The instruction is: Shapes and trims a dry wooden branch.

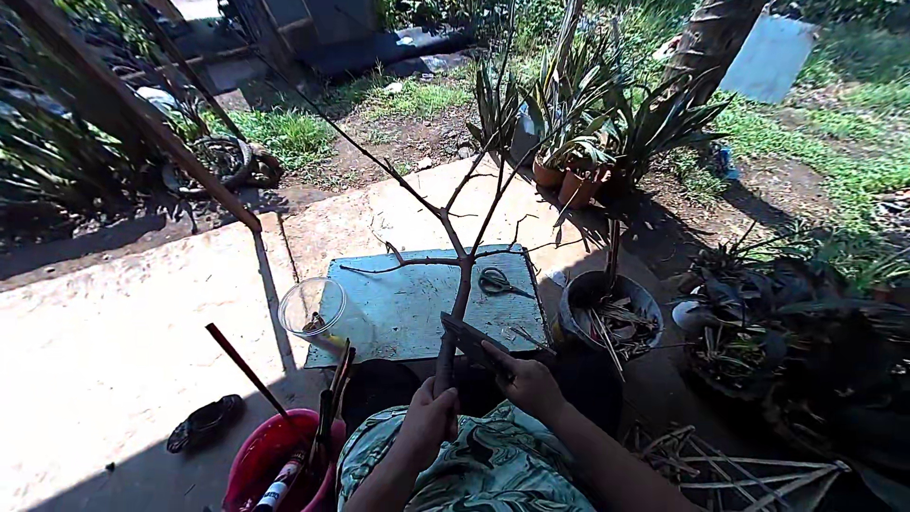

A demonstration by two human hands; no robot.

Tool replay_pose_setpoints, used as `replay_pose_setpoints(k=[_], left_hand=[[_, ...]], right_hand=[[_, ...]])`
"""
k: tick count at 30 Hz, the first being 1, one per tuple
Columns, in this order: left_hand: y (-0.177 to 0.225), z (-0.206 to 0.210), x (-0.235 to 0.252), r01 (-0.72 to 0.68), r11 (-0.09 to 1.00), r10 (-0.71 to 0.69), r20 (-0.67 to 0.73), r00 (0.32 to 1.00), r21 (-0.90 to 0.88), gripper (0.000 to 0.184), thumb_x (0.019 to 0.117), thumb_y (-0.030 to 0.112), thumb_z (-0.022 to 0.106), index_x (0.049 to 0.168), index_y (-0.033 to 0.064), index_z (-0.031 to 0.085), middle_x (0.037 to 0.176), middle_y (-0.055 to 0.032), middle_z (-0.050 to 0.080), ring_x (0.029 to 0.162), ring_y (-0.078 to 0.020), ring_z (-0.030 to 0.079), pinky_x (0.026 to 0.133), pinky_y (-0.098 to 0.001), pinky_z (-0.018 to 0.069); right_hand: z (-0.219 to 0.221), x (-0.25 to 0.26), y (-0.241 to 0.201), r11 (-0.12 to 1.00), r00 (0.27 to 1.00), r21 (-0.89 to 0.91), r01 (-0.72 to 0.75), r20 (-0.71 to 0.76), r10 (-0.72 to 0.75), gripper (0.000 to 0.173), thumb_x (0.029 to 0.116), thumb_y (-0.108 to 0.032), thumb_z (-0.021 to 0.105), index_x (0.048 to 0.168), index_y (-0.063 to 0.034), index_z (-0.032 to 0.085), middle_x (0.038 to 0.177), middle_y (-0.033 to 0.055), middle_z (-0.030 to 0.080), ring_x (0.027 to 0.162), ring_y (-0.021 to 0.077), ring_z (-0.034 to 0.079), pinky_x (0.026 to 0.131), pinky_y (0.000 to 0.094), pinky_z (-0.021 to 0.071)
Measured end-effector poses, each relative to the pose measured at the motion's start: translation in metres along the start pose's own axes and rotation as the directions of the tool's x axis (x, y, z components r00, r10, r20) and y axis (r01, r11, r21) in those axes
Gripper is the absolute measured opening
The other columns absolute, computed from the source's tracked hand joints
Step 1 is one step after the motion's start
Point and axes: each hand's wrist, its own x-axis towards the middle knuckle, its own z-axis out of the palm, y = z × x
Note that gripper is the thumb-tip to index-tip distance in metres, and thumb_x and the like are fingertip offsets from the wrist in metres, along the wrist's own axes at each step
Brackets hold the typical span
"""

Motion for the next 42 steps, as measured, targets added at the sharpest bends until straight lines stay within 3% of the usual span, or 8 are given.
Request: replay_pose_setpoints(k=[3,9,14,20,26,32,37,42], left_hand=[[-0.001,-0.003,0.002,0.01,1.0,-0.01,-0.009,1.0,0.003,0.022,0.1061,0.006,0.044,0.127,0.0004,0.045,0.069,-0.0021,0.05,0.045,-0.008,0.048,0.041,-0.0208,0.0446],[-0.001,-0.011,0.006,-0.022,1.0,0.022,0.003,1.0,0.02,0.018,0.1034,0.002,0.047,0.122,0.0043,0.046,0.068,-0.0032,0.053,0.044,-0.0087,0.049,0.041,-0.0218,0.0462],[-0.004,-0.023,0.007,-0.001,0.996,0.0,0.009,1.0,0.088,0.028,0.104,0.006,0.048,0.131,0.0041,0.043,0.068,-0.0027,0.05,0.045,-0.0107,0.05,0.043,-0.0242,0.0479],[0.001,-0.037,0.008,-0.034,0.994,0.033,0.015,0.999,0.104,0.02,0.1002,0.004,0.05,0.12,0.0053,0.046,0.065,-0.0014,0.053,0.044,-0.0088,0.05,0.042,-0.0226,0.0469],[-0.001,-0.044,-0.003,-0.008,0.987,0.004,0.024,1.0,0.162,0.027,0.1022,0.006,0.048,0.129,0.0038,0.045,0.066,-0.0026,0.051,0.045,-0.0103,0.05,0.043,-0.0237,0.0474],[0.003,-0.045,0.001,-0.036,0.985,0.033,0.021,0.999,0.167,0.021,0.1011,0.006,0.049,0.122,0.0051,0.046,0.064,-0.0006,0.052,0.044,-0.0089,0.05,0.043,-0.023,0.0481],[0.001,-0.048,-0.005,0.003,0.968,-0.005,0.008,1.0,0.253,0.03,0.1023,0.007,0.05,0.132,0.0033,0.045,0.067,-0.0034,0.053,0.045,-0.0117,0.052,0.044,-0.0255,0.0491],[0.0,-0.053,0.0,0.01,0.957,-0.01,0.0,1.0,0.291,0.028,0.1028,0.009,0.05,0.13,0.0041,0.046,0.067,-0.0032,0.053,0.045,-0.0116,0.052,0.044,-0.0253,0.0487]], right_hand=[[0.0,0.016,0.009,0.996,0.996,-0.031,-0.083,0.033,0.084,0.063,0.0986,-0.029,0.053,0.16,-0.0338,0.038,0.094,0.0158,0.075,0.088,0.0375,0.072,0.079,0.058,0.0549],[0.006,-0.014,-0.018,0.978,0.981,-0.083,0.194,-0.003,-0.195,0.067,0.09,-0.021,0.063,0.155,-0.0327,0.048,0.075,0.0115,0.069,0.069,0.0324,0.07,0.064,0.0525,0.0561],[-0.008,0.047,-0.006,0.995,0.988,-0.094,-0.036,0.145,0.049,0.063,0.1001,-0.033,0.053,0.16,-0.0379,0.035,0.099,0.0167,0.075,0.094,0.0383,0.071,0.084,0.0586,0.054],[0.003,0.013,-0.037,0.967,0.966,-0.121,0.224,0.16,-0.204,0.067,0.0937,-0.024,0.059,0.158,-0.0342,0.043,0.08,0.0146,0.07,0.077,0.0362,0.07,0.069,0.0559,0.0548],[-0.005,0.077,0.004,0.983,0.968,-0.105,-0.153,0.182,0.17,0.067,0.0992,-0.029,0.052,0.161,-0.0411,0.03,0.105,0.0174,0.074,0.098,0.0388,0.071,0.086,0.0598,0.0532],[0.014,0.027,-0.035,0.956,0.957,-0.09,0.28,0.109,-0.27,0.066,0.093,-0.024,0.061,0.156,-0.0332,0.045,0.078,0.013,0.07,0.074,0.0345,0.07,0.067,0.0553,0.0549],[-0.004,0.088,0.003,0.988,0.971,-0.098,-0.121,0.193,0.139,0.067,0.0987,-0.029,0.052,0.161,-0.0431,0.031,0.105,0.0172,0.074,0.099,0.0383,0.071,0.085,0.0602,0.0532],[0.004,0.05,-0.024,0.972,0.947,-0.095,0.214,0.265,-0.183,0.068,0.0965,-0.027,0.058,0.16,-0.039,0.035,0.092,0.017,0.073,0.089,0.0388,0.071,0.079,0.0602,0.0538]])
